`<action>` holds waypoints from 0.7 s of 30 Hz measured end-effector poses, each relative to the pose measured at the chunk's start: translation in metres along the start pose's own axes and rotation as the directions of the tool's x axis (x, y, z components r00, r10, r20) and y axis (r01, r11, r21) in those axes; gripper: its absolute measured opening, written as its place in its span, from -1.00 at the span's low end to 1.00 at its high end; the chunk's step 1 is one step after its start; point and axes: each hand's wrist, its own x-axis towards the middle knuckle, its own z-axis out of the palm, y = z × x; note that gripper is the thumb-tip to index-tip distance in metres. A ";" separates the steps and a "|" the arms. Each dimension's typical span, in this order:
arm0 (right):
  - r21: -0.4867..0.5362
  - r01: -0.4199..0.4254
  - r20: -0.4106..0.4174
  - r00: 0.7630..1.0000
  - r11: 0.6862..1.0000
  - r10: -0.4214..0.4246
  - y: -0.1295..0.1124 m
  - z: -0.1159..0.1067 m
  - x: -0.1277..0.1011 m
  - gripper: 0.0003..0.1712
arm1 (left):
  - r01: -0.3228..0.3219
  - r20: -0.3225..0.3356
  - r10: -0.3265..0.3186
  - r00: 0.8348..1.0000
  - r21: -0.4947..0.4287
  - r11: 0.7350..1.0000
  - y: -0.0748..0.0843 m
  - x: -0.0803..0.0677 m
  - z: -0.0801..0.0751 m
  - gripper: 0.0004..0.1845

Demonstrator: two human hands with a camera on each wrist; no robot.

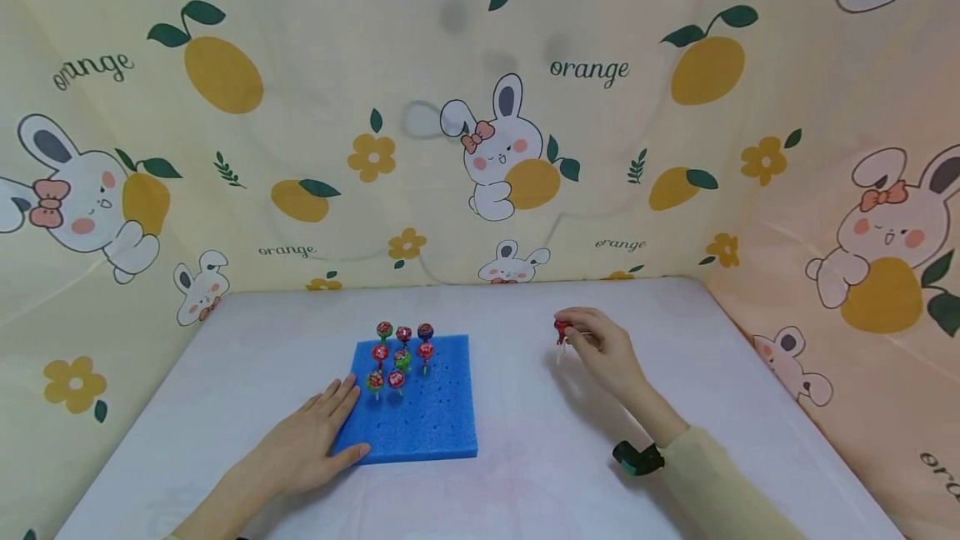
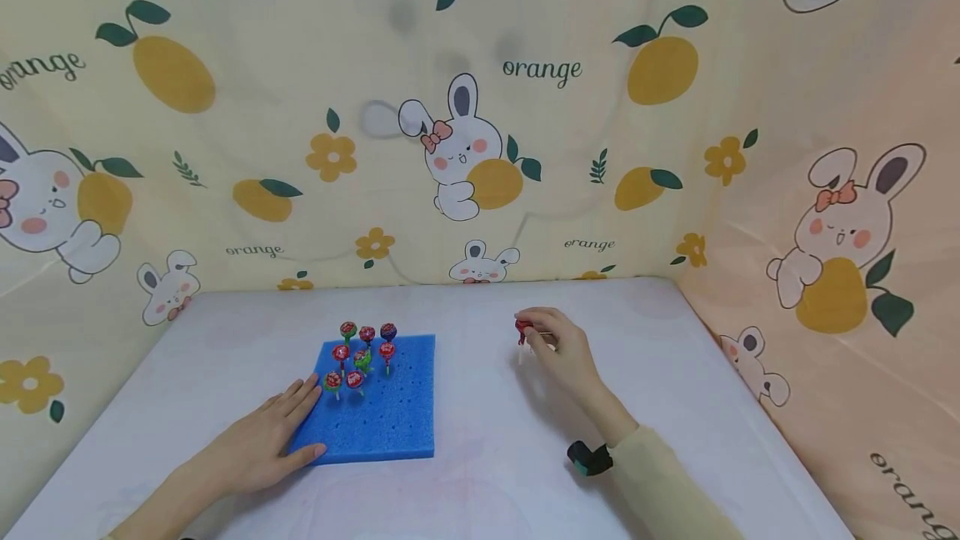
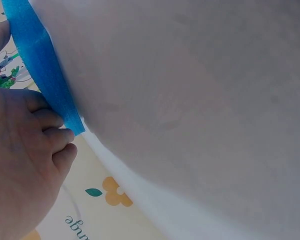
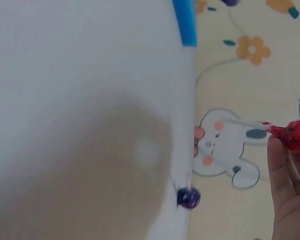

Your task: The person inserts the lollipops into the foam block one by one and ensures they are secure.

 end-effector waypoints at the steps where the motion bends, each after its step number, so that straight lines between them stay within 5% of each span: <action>1: 0.010 0.014 0.000 1.000 1.000 -0.014 -0.002 0.003 0.000 -0.69 | 0.002 0.003 -0.002 1.000 -0.001 1.000 0.000 0.000 0.000 0.04; 15: 0.101 0.152 0.036 0.987 0.983 -0.157 -0.022 0.037 0.000 -0.71 | 0.010 0.006 -0.010 1.000 -0.008 1.000 0.000 0.000 0.001 0.04; 21: 0.043 0.104 0.081 0.991 0.994 -0.107 -0.064 0.049 -0.002 -0.71 | 0.013 0.000 -0.013 1.000 -0.007 1.000 -0.001 0.001 0.003 0.04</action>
